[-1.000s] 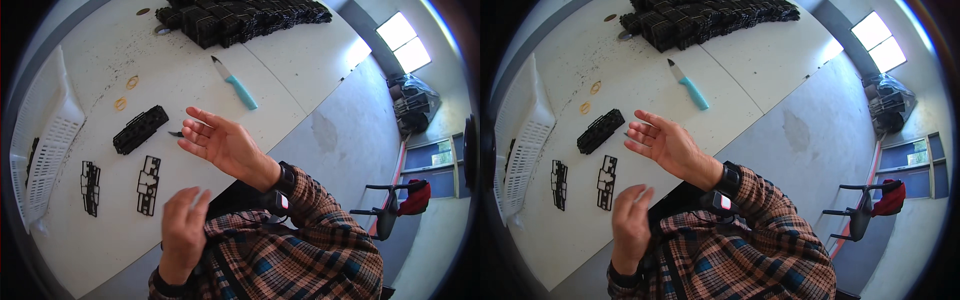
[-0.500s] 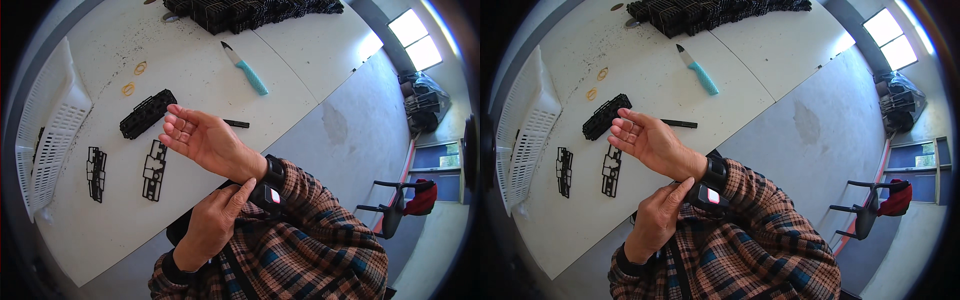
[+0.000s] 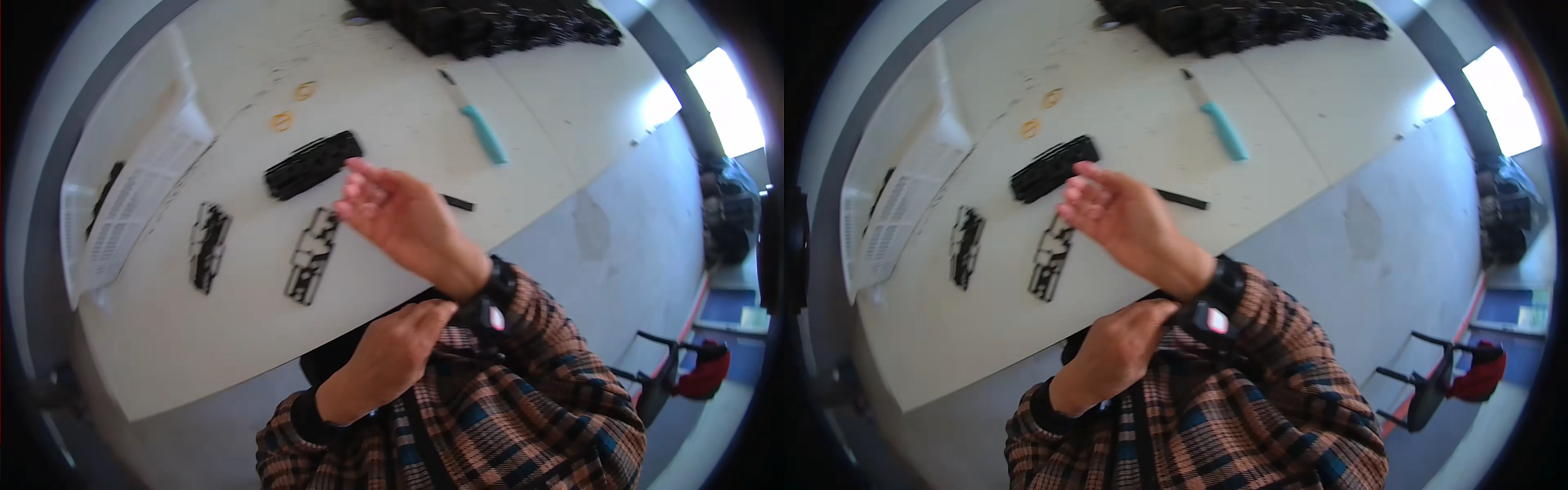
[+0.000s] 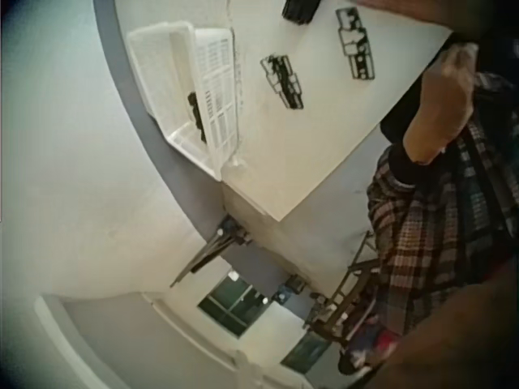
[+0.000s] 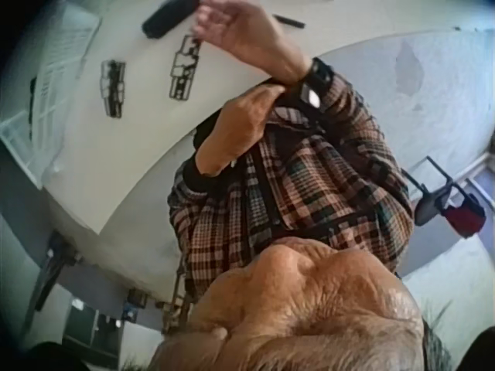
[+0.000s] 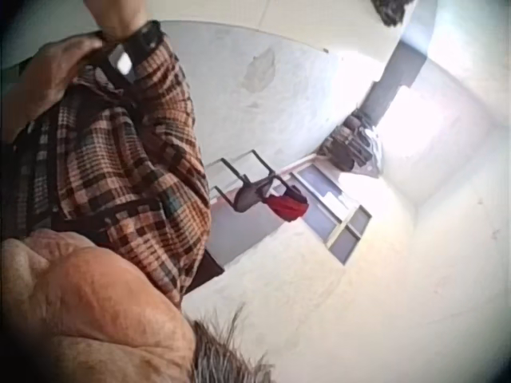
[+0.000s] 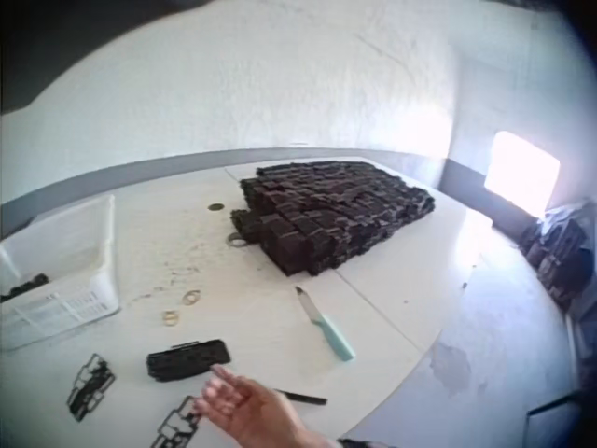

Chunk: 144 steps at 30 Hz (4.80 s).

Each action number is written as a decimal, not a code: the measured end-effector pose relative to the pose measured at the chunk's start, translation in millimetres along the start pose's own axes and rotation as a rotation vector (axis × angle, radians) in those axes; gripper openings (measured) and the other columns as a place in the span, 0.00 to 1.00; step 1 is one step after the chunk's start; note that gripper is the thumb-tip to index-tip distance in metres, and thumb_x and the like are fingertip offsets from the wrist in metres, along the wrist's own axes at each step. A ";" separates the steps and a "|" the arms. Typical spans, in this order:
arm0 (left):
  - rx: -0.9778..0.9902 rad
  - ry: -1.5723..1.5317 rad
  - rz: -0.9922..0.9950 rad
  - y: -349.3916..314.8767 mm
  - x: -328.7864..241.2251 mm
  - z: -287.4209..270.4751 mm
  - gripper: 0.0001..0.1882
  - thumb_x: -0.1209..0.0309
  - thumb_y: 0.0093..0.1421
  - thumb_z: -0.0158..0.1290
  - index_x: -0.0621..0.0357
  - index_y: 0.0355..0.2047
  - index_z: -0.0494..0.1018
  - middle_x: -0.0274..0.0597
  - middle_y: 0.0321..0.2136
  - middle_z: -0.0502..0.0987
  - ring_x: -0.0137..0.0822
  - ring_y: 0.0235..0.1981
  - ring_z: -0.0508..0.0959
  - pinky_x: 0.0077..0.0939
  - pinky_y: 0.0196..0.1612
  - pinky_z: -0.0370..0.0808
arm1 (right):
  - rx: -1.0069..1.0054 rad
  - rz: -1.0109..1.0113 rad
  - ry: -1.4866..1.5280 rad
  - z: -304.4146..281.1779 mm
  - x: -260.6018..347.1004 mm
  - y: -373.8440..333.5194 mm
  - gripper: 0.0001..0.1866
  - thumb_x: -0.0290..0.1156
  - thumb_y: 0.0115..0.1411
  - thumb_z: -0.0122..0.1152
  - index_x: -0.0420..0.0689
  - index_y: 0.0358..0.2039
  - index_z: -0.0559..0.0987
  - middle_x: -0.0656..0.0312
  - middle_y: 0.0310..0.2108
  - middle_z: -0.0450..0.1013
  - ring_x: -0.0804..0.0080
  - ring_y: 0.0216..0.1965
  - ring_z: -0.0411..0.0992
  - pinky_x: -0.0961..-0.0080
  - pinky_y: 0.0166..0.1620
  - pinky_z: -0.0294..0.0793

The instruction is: Cleaning or deburring small black plastic components using a small blade tool at a workstation.

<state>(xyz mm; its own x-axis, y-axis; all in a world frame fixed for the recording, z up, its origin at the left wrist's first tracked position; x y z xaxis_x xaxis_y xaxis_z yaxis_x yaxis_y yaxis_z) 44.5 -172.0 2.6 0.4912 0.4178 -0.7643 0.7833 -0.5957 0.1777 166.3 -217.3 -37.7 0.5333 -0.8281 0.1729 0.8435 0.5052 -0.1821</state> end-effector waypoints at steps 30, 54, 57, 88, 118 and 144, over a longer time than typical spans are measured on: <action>-0.242 0.559 -0.494 -16.4 94.4 -97.6 0.23 0.65 0.41 0.67 0.59 0.33 0.66 0.43 0.29 0.71 0.43 0.33 0.74 0.35 0.33 0.73 | 0.004 0.301 -0.535 -10.8 3.9 -40.1 0.19 0.35 0.70 0.45 0.38 0.57 0.69 0.59 0.41 0.74 0.71 0.42 0.75 0.70 0.48 0.78; -0.302 0.337 -0.093 -14.4 58.8 -122.7 0.23 0.72 0.45 0.66 0.60 0.43 0.73 0.43 0.37 0.75 0.45 0.39 0.75 0.33 0.46 0.73 | -0.040 0.098 -1.006 14.4 13.3 -33.9 0.22 0.30 0.67 0.50 0.33 0.58 0.66 0.61 0.38 0.73 0.79 0.34 0.74 0.89 0.29 0.78; -0.443 0.352 -0.062 -31.7 50.6 -134.8 0.24 0.73 0.46 0.66 0.58 0.44 0.73 0.43 0.39 0.75 0.44 0.40 0.76 0.33 0.46 0.74 | -0.018 0.088 -1.015 13.8 14.3 -32.4 0.21 0.30 0.68 0.49 0.32 0.58 0.66 0.61 0.38 0.73 0.79 0.34 0.74 0.90 0.27 0.78; -0.328 0.329 -0.199 -44.9 58.6 -144.9 0.33 0.72 0.46 0.68 0.58 0.53 0.68 0.42 0.39 0.75 0.40 0.36 0.76 0.30 0.39 0.76 | -0.054 0.083 -1.032 15.5 24.2 -30.5 0.21 0.29 0.67 0.48 0.32 0.57 0.66 0.59 0.38 0.73 0.78 0.33 0.75 0.89 0.25 0.78; -0.304 0.286 -0.314 6.8 83.0 -137.9 0.24 0.75 0.48 0.66 0.61 0.45 0.70 0.46 0.30 0.75 0.39 0.27 0.76 0.30 0.31 0.74 | -0.015 0.023 -1.062 8.9 47.8 -15.9 0.19 0.30 0.67 0.51 0.38 0.57 0.69 0.60 0.39 0.74 0.76 0.39 0.77 0.82 0.34 0.82; -0.249 0.246 -0.260 2.3 65.4 -129.2 0.21 0.65 0.54 0.64 0.64 0.43 0.73 0.38 0.33 0.75 0.29 0.23 0.72 0.23 0.28 0.71 | 0.088 0.050 -1.264 32.3 42.6 -10.1 0.14 0.29 0.65 0.53 0.35 0.47 0.75 0.63 0.32 0.74 0.82 0.32 0.72 0.84 0.33 0.78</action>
<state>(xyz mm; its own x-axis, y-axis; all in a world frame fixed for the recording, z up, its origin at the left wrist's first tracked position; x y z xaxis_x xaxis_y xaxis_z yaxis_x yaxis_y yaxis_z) 127.7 -57.4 33.0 0.3177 0.7009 -0.6386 0.9462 -0.2780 0.1656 182.5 -249.9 2.8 0.2126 -0.0234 0.9769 0.7961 0.5838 -0.1593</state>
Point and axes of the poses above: each hand's wrist, its own y-axis towards the middle knuckle, its own z-axis out of the palm, x = y × z, the point moved 6 cm from there along y, towards the middle knuckle
